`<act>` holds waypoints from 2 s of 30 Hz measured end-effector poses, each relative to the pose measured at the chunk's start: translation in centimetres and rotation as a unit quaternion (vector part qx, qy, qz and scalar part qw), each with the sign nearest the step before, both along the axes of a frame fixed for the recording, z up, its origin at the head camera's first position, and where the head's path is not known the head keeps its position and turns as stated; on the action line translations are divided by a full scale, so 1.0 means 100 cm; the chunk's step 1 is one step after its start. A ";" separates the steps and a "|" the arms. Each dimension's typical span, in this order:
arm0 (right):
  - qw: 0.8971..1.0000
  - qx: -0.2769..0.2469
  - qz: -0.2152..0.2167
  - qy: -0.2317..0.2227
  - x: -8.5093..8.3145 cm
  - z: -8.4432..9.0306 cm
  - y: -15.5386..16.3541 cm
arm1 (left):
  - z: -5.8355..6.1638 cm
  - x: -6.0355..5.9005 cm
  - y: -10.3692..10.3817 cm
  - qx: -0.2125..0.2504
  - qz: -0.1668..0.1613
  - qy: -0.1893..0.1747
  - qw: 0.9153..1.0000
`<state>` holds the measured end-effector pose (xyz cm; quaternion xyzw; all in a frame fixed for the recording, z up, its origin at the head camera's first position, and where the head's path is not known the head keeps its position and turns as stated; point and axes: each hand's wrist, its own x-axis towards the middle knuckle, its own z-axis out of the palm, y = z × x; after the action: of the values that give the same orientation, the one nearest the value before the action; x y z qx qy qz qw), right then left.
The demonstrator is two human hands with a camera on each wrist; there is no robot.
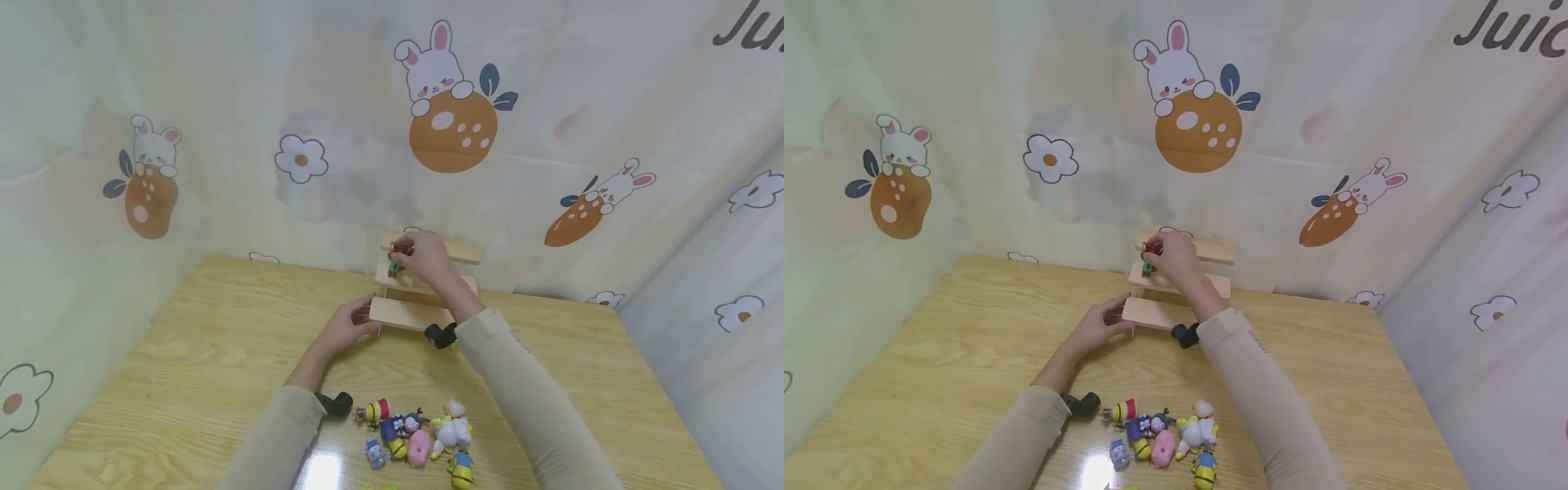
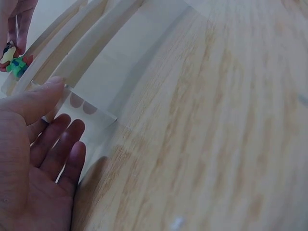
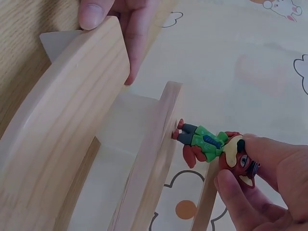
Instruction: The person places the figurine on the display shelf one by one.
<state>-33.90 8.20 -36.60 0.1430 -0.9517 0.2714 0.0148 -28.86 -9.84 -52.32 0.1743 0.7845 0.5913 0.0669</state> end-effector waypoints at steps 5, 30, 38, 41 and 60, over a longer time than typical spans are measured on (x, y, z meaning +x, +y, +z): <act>1.000 -0.005 0.002 0.002 -0.002 -0.003 -0.002 | -0.005 0.000 0.000 0.001 0.010 -0.001 1.000; 0.999 -0.044 -0.014 -0.017 0.000 -0.002 0.003 | -0.008 0.000 0.000 0.012 -0.008 0.002 1.000; 0.998 -0.044 -0.025 -0.024 0.003 0.006 0.018 | 0.025 0.016 -0.002 -0.004 -0.021 0.009 1.000; 0.998 -0.057 -0.027 -0.008 0.012 0.007 0.032 | 0.027 0.017 -0.001 -0.005 -0.015 0.009 1.000; 0.977 -0.054 0.174 -0.108 0.125 -0.061 0.122 | -0.004 -0.003 -0.002 -0.012 0.017 0.013 1.000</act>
<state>-21.36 20.41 -42.74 0.2754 -0.8920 0.3349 -0.1280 -29.14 -10.01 -52.76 0.1681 0.7951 0.5806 0.0490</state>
